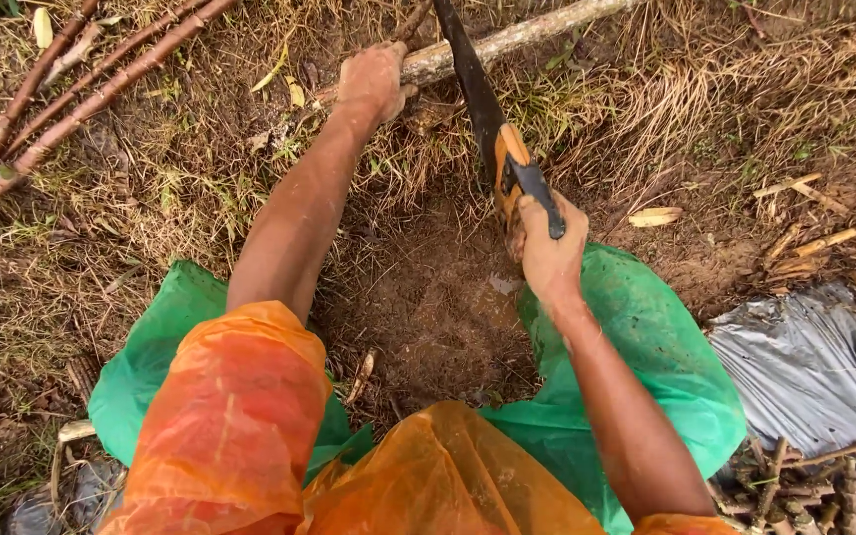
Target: Cutting long wooden branches into smaller segments using a hand saw in an agricultural field.
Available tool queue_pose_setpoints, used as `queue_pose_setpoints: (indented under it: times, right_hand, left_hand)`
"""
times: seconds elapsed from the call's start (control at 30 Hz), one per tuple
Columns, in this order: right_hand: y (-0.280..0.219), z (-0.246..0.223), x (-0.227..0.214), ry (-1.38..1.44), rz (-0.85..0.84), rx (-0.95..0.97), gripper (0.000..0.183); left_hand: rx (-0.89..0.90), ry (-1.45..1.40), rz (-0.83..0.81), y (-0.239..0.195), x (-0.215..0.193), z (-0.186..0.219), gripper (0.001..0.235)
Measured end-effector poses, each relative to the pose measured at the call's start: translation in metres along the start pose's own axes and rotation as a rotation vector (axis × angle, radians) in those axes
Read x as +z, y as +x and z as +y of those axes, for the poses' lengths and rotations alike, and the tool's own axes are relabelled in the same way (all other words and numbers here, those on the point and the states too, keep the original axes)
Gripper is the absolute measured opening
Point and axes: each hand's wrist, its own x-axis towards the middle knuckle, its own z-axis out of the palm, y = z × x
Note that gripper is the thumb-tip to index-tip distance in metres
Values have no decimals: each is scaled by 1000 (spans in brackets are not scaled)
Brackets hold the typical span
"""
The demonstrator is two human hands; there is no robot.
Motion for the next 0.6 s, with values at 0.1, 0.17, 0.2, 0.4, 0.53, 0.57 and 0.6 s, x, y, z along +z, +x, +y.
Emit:
queue_pose_setpoints:
  times: [0.1, 0.17, 0.2, 0.4, 0.53, 0.57, 0.6]
  right_hand:
    - [-15, -2, 1, -18, -12, 87, 21]
    - [-31, 3, 1, -133, -30, 14, 21]
    - [-24, 5, 1, -135, -36, 24, 21]
    - [-1, -23, 0, -19, 33, 102, 22]
    - [-9, -33, 4, -180, 53, 45, 21]
    - [-10, -31, 5, -228, 66, 4, 21]
    - [-11, -32, 5, -231, 60, 9, 21]
  left_hand:
    - [-68, -81, -25, -4, -13, 8, 50]
    - [-53, -107, -24, -4, -12, 6, 59]
    - [-58, -110, -34, -3, -12, 5, 59]
    - [-78, -95, -95, -7, -33, 9, 71]
    - [-35, -248, -92, -30, -55, -3, 55]
    - [-74, -344, -51, -35, -66, -7, 40]
    - [-79, -348, -55, -39, -69, -17, 40]
